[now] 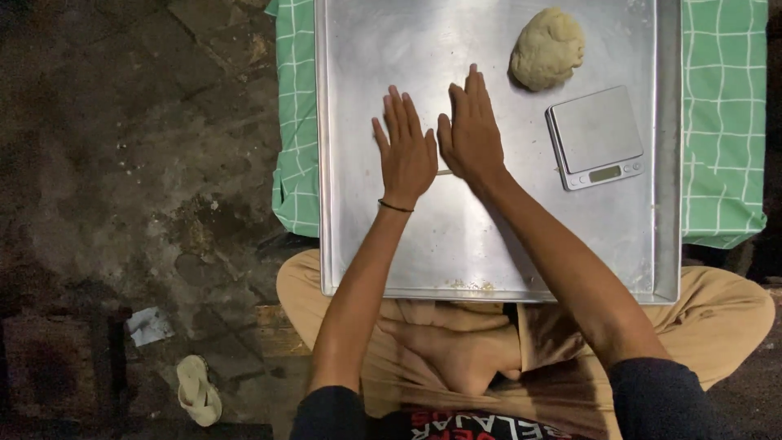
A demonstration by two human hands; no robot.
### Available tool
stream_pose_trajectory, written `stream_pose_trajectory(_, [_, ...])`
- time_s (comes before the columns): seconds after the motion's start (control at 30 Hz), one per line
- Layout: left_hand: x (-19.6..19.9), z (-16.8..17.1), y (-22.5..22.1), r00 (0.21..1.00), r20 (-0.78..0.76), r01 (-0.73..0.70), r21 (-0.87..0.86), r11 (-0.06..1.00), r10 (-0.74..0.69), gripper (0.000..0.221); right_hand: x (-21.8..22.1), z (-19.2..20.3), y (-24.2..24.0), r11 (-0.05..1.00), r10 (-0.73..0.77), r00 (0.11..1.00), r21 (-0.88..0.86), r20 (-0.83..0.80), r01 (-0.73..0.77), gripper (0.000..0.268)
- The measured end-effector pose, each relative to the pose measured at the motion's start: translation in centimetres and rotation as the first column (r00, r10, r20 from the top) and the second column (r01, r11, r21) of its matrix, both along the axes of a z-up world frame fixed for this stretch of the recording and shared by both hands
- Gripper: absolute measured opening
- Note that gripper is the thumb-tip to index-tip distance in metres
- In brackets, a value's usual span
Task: Weighing a small portion of dough on a digital scale and rolling it into a thin rope shape on a metal tray.
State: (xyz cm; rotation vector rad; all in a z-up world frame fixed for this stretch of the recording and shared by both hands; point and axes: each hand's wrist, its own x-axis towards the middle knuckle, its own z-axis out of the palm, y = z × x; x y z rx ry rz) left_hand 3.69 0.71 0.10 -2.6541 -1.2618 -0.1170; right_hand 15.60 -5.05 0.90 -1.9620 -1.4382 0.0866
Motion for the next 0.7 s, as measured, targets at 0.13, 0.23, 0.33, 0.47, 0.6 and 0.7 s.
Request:
stream_pose_trajectory(0.13, [-2.7,1.4,-3.4,0.984,0.176,0.037,-0.190,0.981,-0.003,0.067,-1.0,-1.8,-3.0,1.000,0.013,0.992,-0.025,0.123,-0.010,0.045])
stream_pose_trajectory(0.23, [-5.5,2.3,-7.1,0.958,0.264,0.029,-0.465,0.885,0.108,0.073,-2.7,-1.9,-7.4,0.985,0.015,0.985,-0.174,0.174,0.015,0.063])
stream_pose_trajectory(0.33, [-5.5,1.5,-7.8,0.954,0.233,-0.029,-0.559,0.829,0.190,0.077,-3.3,-1.8,-8.3,0.974,0.013,0.988,-0.224,0.152,0.021,0.070])
stream_pose_trajectory(0.47, [-1.8,-0.4,-4.0,0.962,0.161,-0.157,-0.340,0.927,0.222,0.073,-1.2,-2.7,-3.6,0.980,-0.056,0.983,-0.177,0.177,0.088,0.069])
stream_pose_trajectory(0.6, [-0.3,0.4,-0.1,0.965,0.214,-0.079,-0.307,0.949,0.150,0.064,1.4,-2.0,-0.1,0.994,-0.035,0.992,-0.102,0.125,0.048,0.063])
stream_pose_trajectory(0.7, [-2.0,-0.5,-1.3,0.956,0.292,0.057,-0.179,0.982,-0.002,0.066,0.8,-1.7,-1.5,0.987,-0.001,0.999,-0.163,0.054,0.010,0.056])
